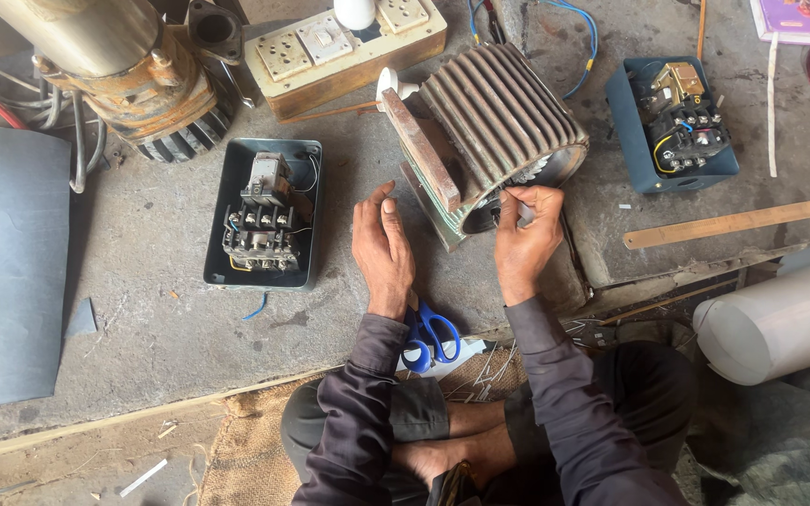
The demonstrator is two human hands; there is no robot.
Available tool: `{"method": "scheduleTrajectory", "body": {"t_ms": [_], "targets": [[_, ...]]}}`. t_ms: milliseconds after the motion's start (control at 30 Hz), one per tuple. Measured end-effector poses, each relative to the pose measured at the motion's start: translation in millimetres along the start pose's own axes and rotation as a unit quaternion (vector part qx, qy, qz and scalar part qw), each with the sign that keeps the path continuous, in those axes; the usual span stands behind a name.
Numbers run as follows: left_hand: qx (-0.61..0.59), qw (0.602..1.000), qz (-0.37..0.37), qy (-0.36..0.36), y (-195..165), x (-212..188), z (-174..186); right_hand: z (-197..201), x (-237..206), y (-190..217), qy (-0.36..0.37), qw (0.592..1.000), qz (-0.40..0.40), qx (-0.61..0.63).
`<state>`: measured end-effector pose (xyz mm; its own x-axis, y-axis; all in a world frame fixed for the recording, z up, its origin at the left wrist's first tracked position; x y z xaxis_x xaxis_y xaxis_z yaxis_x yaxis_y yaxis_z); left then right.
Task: The person sits on the floor and cuts a white sheet into narrow strips with scissors along pre-marked lines, then folds and creases the strips by hand. They place the folded strips on the work surface and insert them into the slots of an electric motor stator as slot insulation liners.
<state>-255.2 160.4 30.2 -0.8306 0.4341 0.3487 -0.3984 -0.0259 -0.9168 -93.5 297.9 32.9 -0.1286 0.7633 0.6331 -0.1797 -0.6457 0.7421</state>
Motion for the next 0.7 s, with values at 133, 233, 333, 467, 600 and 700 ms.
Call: {"method": "scheduleTrajectory", "body": {"t_ms": [133,233,333,467,600,700], "targets": [[0.006,1.0,0.011,-0.001,0.3,0.0,1.1,-4.3,-4.8,4.2,-0.046,0.997,0.017,-0.062],[0.002,1.0,0.02,0.001,0.0,-0.2,0.9,-5.3,-4.9,3.5,-0.021,0.998,-0.061,0.01],[-0.001,1.0,0.016,0.001,-0.7,-0.6,0.9,2.2,-1.6,24.2,0.012,0.996,0.033,-0.08],[0.005,1.0,0.015,0.005,0.0,-1.1,0.0,12.1,3.3,36.1,0.065,0.981,0.039,-0.18],[0.002,1.0,-0.002,-0.002,-1.2,-1.0,0.5,18.2,8.6,35.0,0.112,0.956,0.053,-0.267],[0.004,1.0,0.009,0.004,0.1,-0.6,0.2,18.0,9.3,28.1,0.135,0.948,0.052,-0.284]]}}
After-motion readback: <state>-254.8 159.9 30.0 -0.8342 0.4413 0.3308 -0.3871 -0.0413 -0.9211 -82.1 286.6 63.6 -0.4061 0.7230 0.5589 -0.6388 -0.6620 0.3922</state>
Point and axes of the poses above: each hand's wrist, its own x-axis towards the middle knuckle, its own z-axis out of the back of the hand, y = z × x, the point moved 5 cm from there along x, towards the middle knuckle, and after that the axes turned 2 degrees about z, right-handed, at the moved point
